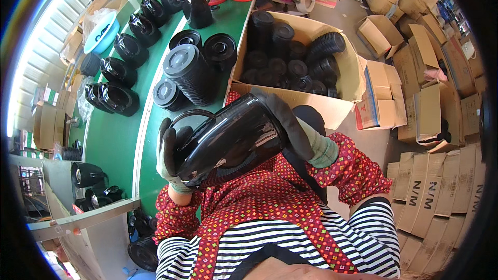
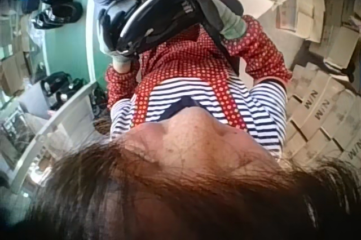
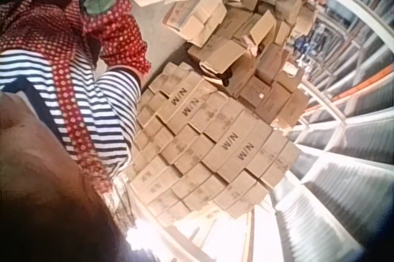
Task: The person assembles black kettles by picking up a kettle body, inserting a metal rod into the base, and screwing on a lid. The person handles the kettles one at a time, placing completed units on a green table and retrieving new parts from a cardboard box.
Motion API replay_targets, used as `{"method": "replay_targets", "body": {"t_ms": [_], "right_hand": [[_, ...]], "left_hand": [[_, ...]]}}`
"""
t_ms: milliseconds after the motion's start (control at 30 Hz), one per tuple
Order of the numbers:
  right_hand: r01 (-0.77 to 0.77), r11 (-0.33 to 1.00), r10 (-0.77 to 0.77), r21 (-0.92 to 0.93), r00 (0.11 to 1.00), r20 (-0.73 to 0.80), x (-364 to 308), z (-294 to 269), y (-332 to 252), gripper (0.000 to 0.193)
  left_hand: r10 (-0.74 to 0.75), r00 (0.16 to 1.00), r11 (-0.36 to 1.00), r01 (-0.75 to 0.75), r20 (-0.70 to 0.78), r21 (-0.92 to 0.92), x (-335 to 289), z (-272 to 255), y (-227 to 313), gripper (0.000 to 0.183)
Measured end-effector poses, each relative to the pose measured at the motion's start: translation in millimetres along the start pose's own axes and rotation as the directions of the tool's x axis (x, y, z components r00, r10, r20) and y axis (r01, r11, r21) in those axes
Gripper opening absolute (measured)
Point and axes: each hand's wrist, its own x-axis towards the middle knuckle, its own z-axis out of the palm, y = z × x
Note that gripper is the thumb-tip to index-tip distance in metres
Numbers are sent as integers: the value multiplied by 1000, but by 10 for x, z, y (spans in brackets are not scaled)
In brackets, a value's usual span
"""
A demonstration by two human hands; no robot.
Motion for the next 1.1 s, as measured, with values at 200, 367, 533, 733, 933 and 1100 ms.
{"method": "replay_targets", "body": {"t_ms": [200, 367, 533, 733, 933, 1100], "right_hand": [[197, 920, -217, -338, 976, -23, -71, 95, 88, 67], [497, 442, -445, -747, 844, 298, -279, 206, -13, 88], [731, 175, -374, -659, 669, 643, -296, 353, -154, 102], [497, 567, -338, -657, 868, 364, -350, 40, 13, 99], [-14, 982, -4, -188, 996, -92, -249, -124, 247, 74], [141, 903, -199, -407, 975, -103, -330, 49, 204, 76]], "left_hand": [[-306, 936, 939, 327, 176, -107, -153, 35, -6, 98], [30, 722, 975, 132, 691, -179, -9, 252, -300, 84], [-339, 275, -32, 952, 899, -303, -502, 168, -266, 64], [140, 845, 989, -99, 516, -107, -226, 47, -445, 82], [-357, 872, 883, 432, 334, -182, -152, -15, -92, 92], [-345, 917, 889, 387, 200, -243, -224, 87, -62, 90]]}}
